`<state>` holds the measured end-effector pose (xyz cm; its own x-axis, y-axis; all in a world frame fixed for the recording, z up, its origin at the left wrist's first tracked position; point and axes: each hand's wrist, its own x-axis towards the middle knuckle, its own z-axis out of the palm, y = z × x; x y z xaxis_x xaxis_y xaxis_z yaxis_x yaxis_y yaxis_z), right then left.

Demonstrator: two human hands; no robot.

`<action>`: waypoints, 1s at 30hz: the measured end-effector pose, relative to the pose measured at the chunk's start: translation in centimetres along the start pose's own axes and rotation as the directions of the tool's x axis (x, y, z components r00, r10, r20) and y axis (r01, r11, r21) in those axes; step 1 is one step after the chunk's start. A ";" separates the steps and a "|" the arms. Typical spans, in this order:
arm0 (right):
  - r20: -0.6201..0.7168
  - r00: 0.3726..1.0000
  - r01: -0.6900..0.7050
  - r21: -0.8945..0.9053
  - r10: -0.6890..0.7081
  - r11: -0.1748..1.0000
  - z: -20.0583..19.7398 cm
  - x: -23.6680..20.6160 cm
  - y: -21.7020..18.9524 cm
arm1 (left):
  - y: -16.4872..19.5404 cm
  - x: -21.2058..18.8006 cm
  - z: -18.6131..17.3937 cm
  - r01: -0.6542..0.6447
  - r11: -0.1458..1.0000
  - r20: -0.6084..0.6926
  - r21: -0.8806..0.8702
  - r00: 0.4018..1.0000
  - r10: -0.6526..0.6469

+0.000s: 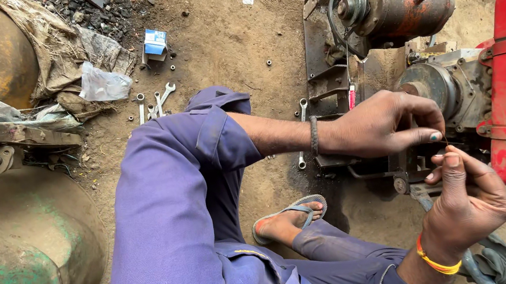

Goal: The person sits on the ground and works on a small red engine, handling a thin wire or string and small metal parts near the belt and pulley area. They repeatedly thread and adjust the wire through components while occasionally reaching for tools on the ground.

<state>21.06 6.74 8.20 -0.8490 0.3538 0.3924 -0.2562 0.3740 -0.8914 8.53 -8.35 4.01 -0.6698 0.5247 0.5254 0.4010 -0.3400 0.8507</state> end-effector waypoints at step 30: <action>0.021 0.999 0.039 -0.110 -0.037 0.993 0.5 -0.4 0.0 | 0.0 -0.3 -0.8 -0.005 1.000 0.026 0.014 1.000 0.005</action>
<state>21.20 6.18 7.90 -0.8483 0.3221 0.4204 -0.2367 0.4794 -0.8451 8.28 -9.15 3.84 -0.6515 0.5429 0.5300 0.4131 -0.3321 0.8480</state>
